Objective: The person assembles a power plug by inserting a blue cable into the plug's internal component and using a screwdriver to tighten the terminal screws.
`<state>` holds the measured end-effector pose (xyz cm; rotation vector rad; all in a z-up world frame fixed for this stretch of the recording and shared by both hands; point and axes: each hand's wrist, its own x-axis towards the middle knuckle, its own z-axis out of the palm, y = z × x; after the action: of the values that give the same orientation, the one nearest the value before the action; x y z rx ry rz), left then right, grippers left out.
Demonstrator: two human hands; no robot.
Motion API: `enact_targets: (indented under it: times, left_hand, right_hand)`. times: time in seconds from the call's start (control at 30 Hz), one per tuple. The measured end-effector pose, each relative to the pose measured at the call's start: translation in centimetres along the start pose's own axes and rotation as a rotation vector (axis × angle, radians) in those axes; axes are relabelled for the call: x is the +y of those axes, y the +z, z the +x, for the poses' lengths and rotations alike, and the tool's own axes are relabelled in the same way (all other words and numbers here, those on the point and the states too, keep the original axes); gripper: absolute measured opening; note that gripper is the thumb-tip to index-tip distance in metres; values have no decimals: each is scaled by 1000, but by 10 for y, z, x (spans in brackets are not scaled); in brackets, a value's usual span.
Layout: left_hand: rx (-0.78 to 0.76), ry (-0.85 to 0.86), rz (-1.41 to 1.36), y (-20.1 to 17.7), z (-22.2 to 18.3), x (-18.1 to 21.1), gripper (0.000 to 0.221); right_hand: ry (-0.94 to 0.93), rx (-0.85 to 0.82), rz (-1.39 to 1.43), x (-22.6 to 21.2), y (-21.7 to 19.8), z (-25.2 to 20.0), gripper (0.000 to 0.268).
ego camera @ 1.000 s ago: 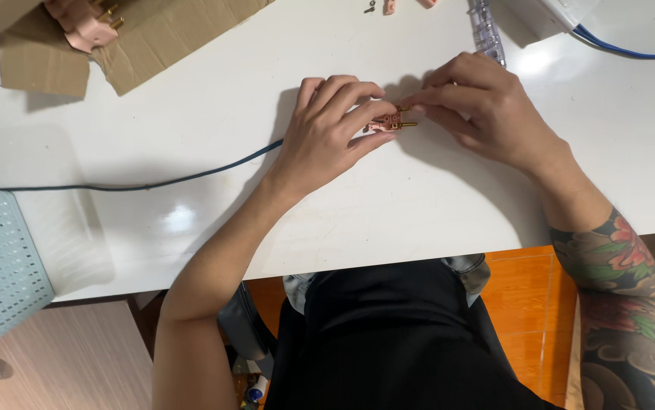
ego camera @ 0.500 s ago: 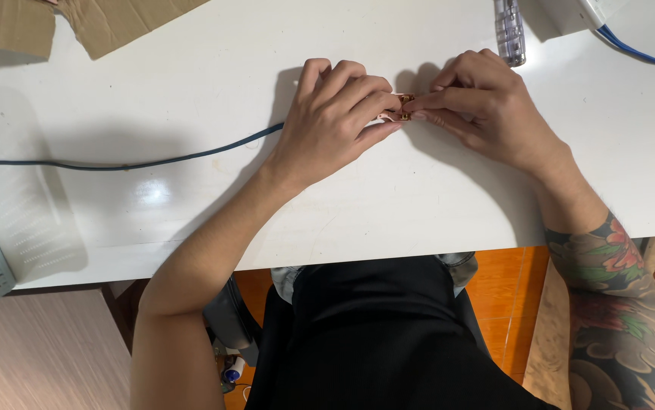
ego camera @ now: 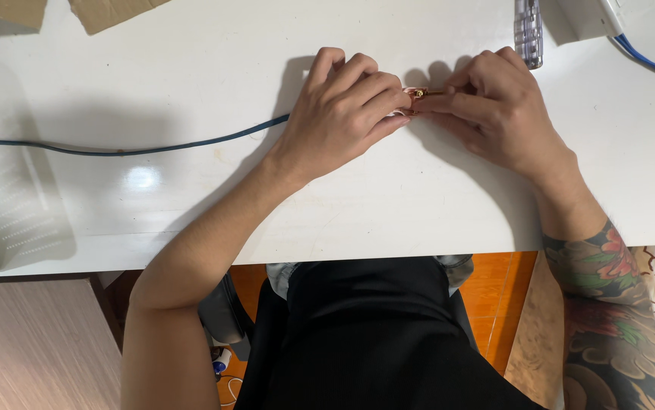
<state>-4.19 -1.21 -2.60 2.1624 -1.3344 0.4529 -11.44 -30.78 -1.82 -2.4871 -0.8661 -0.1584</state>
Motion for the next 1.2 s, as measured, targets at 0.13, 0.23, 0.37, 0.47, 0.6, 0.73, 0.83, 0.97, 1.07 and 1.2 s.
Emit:
enact_targets:
  times: [0.13, 0.23, 0.37, 0.47, 0.6, 0.73, 0.83, 0.97, 1.07, 1.2]
  left_hand:
    - [14, -6, -5, 0, 0, -2, 27]
    - [18, -14, -19, 1, 1, -3, 26]
    - [23, -10, -11, 1, -1, -2, 28]
    - [14, -4, 9, 0, -1, -4, 31]
    - [14, -17, -11, -1, -1, -2, 34]
    - [8, -7, 9, 1, -3, -3, 35]
    - [51, 0, -52, -6, 2, -3, 20]
    - [25, 4, -45, -6, 2, -3, 13]
    - [24, 8, -37, -8, 3, -3, 13]
    - [27, 6, -32, -7, 3, -4, 11]
  right_hand:
    - [-13, 32, -23, -2, 0, 0, 20]
    - [34, 36, 9, -2, -2, 1, 19]
    - [54, 20, 59, -2, -5, -1, 15]
    - [27, 22, 28, -1, -5, 2, 15]
    - [42, 6, 38, 1, -5, -1, 16]
    - [72, -6, 146, -4, -29, 3, 9]
    - [107, -98, 166, -5, -38, 4, 7]
    - [78, -149, 273, -12, -35, 10, 9]
    - [51, -139, 244, -15, -32, 12, 13]
    - [23, -108, 182, -19, -32, 15, 18]
